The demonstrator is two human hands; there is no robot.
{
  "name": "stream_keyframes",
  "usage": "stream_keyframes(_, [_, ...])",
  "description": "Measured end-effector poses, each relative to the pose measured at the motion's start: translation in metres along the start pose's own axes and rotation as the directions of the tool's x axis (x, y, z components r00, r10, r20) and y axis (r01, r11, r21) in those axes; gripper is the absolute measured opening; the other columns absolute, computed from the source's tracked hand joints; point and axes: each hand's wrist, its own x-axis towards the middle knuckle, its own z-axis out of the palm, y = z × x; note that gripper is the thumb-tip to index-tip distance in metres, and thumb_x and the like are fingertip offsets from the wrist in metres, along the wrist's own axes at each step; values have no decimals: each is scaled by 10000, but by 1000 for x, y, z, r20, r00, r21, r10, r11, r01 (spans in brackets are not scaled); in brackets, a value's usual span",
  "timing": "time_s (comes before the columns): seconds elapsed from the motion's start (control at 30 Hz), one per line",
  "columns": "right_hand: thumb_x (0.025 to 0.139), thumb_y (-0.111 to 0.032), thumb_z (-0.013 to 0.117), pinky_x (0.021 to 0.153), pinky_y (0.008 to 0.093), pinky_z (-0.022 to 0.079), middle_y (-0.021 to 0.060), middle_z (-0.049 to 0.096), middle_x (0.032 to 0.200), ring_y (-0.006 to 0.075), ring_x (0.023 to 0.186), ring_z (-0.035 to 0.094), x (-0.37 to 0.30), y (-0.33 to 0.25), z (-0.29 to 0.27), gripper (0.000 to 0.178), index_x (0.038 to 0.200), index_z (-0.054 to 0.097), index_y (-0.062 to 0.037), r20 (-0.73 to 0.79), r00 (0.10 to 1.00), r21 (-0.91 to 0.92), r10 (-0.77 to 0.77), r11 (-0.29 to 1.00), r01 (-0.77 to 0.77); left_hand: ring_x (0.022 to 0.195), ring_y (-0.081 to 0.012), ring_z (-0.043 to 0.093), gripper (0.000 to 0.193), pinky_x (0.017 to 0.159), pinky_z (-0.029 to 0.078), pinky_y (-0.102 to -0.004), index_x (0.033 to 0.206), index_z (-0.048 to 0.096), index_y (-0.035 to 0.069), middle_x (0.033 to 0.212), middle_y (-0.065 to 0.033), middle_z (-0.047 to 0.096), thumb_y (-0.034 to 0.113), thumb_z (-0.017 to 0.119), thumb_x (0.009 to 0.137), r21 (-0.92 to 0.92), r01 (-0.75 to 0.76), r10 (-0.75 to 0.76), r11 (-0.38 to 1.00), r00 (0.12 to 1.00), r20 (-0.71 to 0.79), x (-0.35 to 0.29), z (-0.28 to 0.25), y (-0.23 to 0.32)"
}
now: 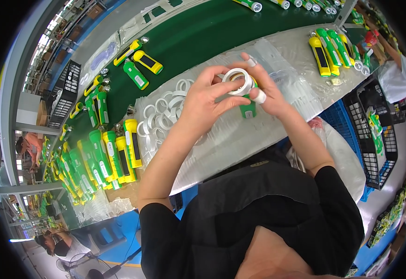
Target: Assembling the heads and plastic rings onto flashlight bodies on a factory production line.
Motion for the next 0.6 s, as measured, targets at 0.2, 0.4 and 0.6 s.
stream_keyframes(0.2, [688,-170,833,826,359,508,126,644,1084,296,967,650,23,-67,-53,546,1166,595,-54,396,915,-724,-77,586,363,857,-224,616,478,706,514,-320,1093,680,96,1122,-88,596,174,856,656,88,-64,59,994,996,59,12,12,4])
stream_keyframes(0.4, [748,-156,737,668,353,468,80,544,889,244,763,553,50,-117,-38,368,1059,599,-17,513,803,-802,303,502,323,890,-318,639,408,709,516,-403,1001,582,100,977,-107,654,196,827,690,84,-108,103,991,993,56,23,35,8])
stream_keyframes(0.6, [774,-216,728,645,367,466,112,569,843,269,752,593,64,-116,-30,342,998,600,9,490,704,-862,514,405,305,827,-324,647,385,678,511,-409,972,572,91,890,-107,665,166,823,689,-43,-21,22,999,999,25,20,36,-1])
